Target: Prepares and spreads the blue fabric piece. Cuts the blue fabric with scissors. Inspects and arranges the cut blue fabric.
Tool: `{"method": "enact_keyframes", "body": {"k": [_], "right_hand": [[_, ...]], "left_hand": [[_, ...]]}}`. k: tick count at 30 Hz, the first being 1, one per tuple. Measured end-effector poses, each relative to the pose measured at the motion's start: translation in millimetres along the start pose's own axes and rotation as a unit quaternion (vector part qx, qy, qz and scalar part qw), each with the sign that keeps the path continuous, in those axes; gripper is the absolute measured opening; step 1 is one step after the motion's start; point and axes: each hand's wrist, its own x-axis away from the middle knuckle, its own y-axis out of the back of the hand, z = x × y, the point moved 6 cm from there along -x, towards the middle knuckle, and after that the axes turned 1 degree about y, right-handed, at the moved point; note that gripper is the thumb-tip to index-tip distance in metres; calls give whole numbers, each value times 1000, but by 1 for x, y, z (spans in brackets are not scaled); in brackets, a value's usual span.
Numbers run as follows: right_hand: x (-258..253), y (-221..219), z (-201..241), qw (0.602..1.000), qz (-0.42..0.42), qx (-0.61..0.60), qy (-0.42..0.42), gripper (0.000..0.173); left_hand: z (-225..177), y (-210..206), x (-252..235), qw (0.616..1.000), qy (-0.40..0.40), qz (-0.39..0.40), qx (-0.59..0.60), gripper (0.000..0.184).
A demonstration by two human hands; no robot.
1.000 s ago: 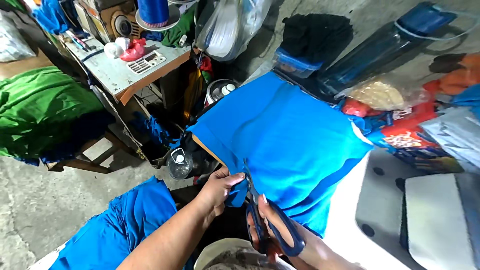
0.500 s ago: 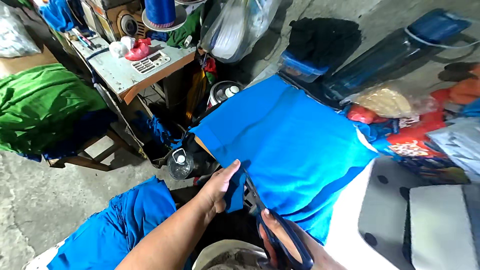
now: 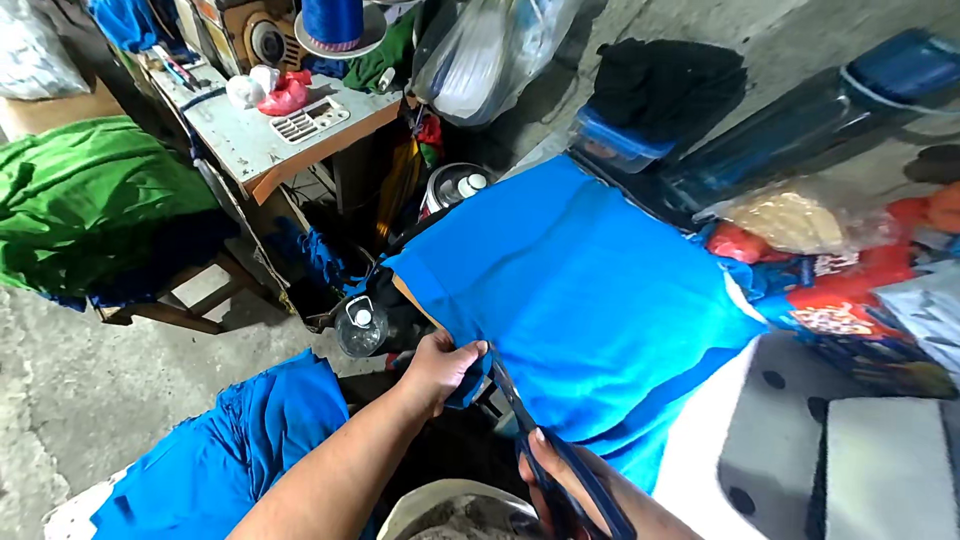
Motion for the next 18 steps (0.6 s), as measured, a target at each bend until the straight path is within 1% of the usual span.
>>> {"method": "enact_keyframes", "body": {"k": [2,6,11,14,18], "right_hand": [[-5,3,2,1000,22,-3,-18,40],[-10,5,5,999,26,-4,-38,42],[-19,7,11,999,41,10,-30,46],[-20,9,11,999,18,-5,-27,44],[-15,11,9,999,-26,-38,-1,38]], "left_hand": [[-1,1,0,1000,-8,2,-4,14],[2,3,0,1000,-18,11,1,15],[1,0,1,1000,10,14,23,13],[5,2,-1,999,22,10,37,15],[9,2,-4,998,24,8,62,16]]}}
